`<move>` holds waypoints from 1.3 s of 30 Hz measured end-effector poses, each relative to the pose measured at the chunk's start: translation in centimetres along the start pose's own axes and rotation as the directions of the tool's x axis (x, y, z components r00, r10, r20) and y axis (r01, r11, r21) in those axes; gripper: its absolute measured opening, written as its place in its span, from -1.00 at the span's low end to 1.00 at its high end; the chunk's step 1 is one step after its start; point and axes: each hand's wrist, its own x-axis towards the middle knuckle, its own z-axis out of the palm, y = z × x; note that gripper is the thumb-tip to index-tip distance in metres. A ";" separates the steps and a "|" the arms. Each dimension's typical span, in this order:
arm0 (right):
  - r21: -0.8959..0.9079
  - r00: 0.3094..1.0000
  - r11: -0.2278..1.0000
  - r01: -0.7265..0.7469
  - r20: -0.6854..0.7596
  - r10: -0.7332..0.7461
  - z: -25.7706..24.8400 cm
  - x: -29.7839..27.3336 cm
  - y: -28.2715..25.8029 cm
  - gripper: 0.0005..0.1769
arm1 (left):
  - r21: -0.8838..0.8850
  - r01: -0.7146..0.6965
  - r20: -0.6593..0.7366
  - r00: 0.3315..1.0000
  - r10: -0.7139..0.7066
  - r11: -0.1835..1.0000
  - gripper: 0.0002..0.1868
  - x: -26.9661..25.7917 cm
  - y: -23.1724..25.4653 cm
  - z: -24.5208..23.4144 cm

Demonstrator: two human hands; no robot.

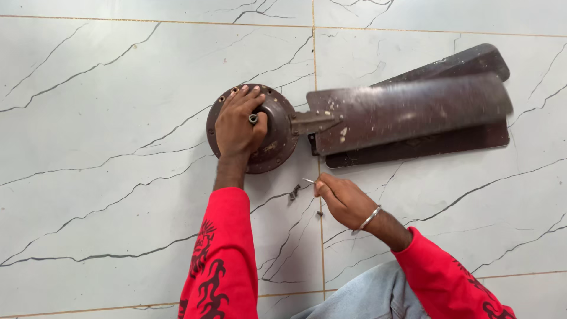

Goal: The person assembles a ceiling fan by attaching blades to the central hub using a wrench and screws. They tighten each blade sequentially while sitting on the floor.

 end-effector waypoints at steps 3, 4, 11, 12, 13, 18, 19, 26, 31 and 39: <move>-0.076 0.980 0.979 -0.187 0.049 0.191 -1.1 -0.3 -2.6 -0.67 | -0.071 -0.076 0.059 0.995 0.080 0.995 -0.61 0.5 -0.3 -0.8; -0.053 0.983 0.982 -0.180 0.031 0.182 -1.4 -0.1 -3.2 -0.68 | -0.087 -0.085 0.087 0.992 0.092 0.993 -0.61 0.6 -0.4 -1.0; 0.078 0.989 0.993 -0.090 -0.113 0.098 -2.5 0.3 -3.5 -0.70 | -0.111 -0.189 0.242 0.947 0.211 0.976 -0.62 1.4 -0.6 -2.4; 0.073 0.987 0.994 -0.085 -0.128 0.094 -2.5 0.4 -3.4 -0.69 | -0.080 -0.188 0.241 0.949 0.202 0.979 -0.61 1.3 -0.3 -2.3; 0.037 0.986 0.997 -0.069 -0.150 0.074 -2.5 0.5 -3.2 -0.69 | -0.034 -0.121 0.163 0.979 0.125 0.992 -0.60 1.0 0.2 -2.2; -0.075 0.977 0.995 -0.064 -0.209 0.047 -2.8 1.3 -2.7 -0.73 | 0.213 0.086 -0.122 0.991 -0.060 0.973 -0.22 -1.3 2.1 -1.5; -0.094 0.975 0.995 -0.012 -0.224 -0.009 -3.0 1.4 -2.5 -0.73 | 0.212 0.094 -0.113 0.991 -0.071 0.973 -0.24 -1.5 2.0 -1.5; -0.304 0.969 0.950 0.074 -0.202 -0.140 -5.6 7.5 -2.3 -0.74 | 0.209 0.124 -0.145 0.985 -0.095 0.970 -0.39 -1.9 1.2 -0.4; -0.526 0.948 0.808 0.265 -0.010 -0.317 -7.0 10.9 -4.3 -0.77 | 0.181 0.093 -0.111 0.991 -0.074 0.979 -0.43 -1.6 0.9 -0.8; -0.578 0.952 0.766 0.280 0.064 -0.299 -6.5 11.1 -5.7 -0.80 | 0.175 0.102 -0.106 0.991 -0.084 0.979 -0.45 -1.6 0.8 -0.9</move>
